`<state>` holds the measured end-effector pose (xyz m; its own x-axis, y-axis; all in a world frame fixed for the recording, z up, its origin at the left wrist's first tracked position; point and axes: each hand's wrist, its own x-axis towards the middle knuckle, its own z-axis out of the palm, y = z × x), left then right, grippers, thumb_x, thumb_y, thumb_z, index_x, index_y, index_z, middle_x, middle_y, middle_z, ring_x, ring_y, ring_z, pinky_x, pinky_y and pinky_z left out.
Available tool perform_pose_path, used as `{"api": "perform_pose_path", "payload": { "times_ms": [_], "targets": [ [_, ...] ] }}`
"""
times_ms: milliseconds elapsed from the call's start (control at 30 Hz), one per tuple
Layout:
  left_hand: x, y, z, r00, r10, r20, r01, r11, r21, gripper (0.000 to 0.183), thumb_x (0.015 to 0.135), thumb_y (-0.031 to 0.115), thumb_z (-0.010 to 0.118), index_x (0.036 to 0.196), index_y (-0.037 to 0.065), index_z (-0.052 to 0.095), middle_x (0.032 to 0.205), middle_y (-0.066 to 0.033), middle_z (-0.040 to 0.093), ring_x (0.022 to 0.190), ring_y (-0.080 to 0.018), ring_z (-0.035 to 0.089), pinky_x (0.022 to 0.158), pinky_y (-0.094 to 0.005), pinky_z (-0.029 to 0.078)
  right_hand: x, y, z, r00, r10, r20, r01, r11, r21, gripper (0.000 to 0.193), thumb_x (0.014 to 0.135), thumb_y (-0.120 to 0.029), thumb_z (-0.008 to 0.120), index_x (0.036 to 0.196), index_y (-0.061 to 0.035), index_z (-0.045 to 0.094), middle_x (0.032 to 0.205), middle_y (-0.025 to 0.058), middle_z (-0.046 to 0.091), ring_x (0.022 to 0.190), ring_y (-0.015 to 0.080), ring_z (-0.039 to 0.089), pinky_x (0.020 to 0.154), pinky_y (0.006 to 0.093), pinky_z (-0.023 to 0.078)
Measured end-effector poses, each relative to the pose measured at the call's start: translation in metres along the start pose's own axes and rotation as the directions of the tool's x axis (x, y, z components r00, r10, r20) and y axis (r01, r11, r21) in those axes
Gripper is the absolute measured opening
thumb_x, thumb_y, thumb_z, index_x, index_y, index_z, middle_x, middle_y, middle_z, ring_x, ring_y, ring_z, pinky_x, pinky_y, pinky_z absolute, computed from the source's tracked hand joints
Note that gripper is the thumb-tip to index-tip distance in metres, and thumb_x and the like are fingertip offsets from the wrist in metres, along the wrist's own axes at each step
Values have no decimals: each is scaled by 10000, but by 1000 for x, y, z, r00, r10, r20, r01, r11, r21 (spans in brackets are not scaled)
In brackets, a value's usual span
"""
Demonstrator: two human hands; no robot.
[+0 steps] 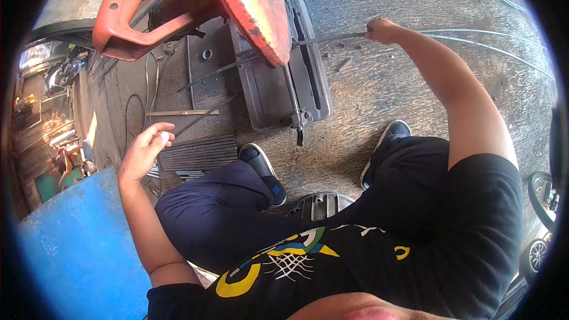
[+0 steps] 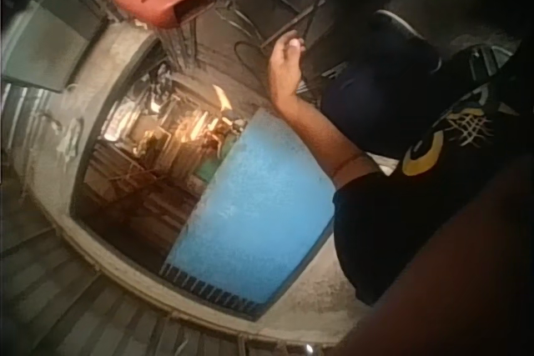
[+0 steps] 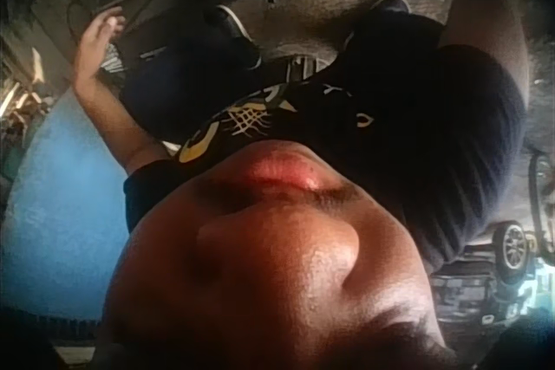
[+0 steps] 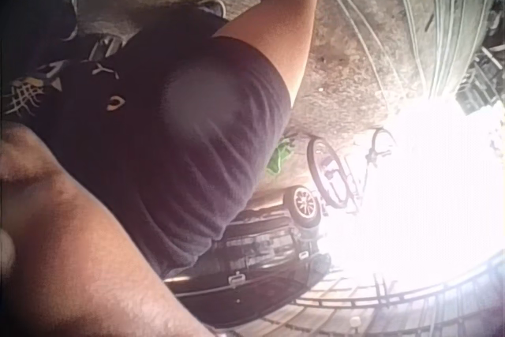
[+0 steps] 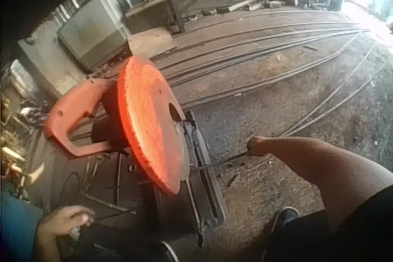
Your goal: Cutting metal rods to length using a circular chop saw.
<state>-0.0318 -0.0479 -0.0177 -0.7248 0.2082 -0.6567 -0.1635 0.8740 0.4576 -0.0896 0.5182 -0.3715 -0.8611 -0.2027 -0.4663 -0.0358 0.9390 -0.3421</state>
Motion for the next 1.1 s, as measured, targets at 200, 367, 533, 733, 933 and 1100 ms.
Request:
{"api": "perform_pose_path", "payload": {
  "times_ms": [200,367,533,733,933,1100],
  "targets": [
    [3,-4,-2,1000,-24,15,24,999,-38,409,961,318,539,1231,11,548,1042,-76,625,957,-140,571,890,-290,446,-1,-22,2,996,51,78,-41,990,-132,372,922,-391,563,1048,-51,646,1031,183,645,989,347,620,850,450,489],
    [2,-7,-3,999,-41,3,41,999,-25,387,966,294,527,1230,13,551,1057,-79,623,961,-142,573,898,-292,446,2,-16,-3,992,25,123,-11,993,-115,350,927,-369,557,1070,-60,642,1037,172,646,980,344,625,838,454,492],
    [5,-6,-2,999,-32,-2,32,999,-31,396,964,307,523,1226,11,551,1043,-75,619,946,-139,567,885,-289,448,5,0,-2,993,11,115,11,983,-184,321,924,-343,554,1077,-73,638,1040,166,649,972,336,628,832,455,497],
    [4,-10,-2,999,-45,9,45,999,-27,401,958,316,529,1217,10,553,1031,-70,614,927,-133,561,865,-284,453,-2,-17,-6,988,114,103,-98,984,-148,327,918,-341,551,1089,-74,632,1061,174,646,996,341,623,865,453,499],
    [9,0,13,998,11,60,-14,998,62,371,952,289,539,1206,20,568,1044,-90,637,978,-156,589,890,-306,460,-38,-33,-16,922,81,-378,-147,978,-149,285,914,-300,558,1022,-49,637,980,161,659,939,338,640,800,456,521],
    [4,13,51,971,61,232,-133,942,309,418,933,376,540,1146,22,607,1106,-147,648,1046,-252,613,904,-367,466,-89,-113,-59,794,251,554,-273,961,-44,391,911,-369,610,969,14,655,894,150,670,740,233,677,658,360,596]
  ]
}}
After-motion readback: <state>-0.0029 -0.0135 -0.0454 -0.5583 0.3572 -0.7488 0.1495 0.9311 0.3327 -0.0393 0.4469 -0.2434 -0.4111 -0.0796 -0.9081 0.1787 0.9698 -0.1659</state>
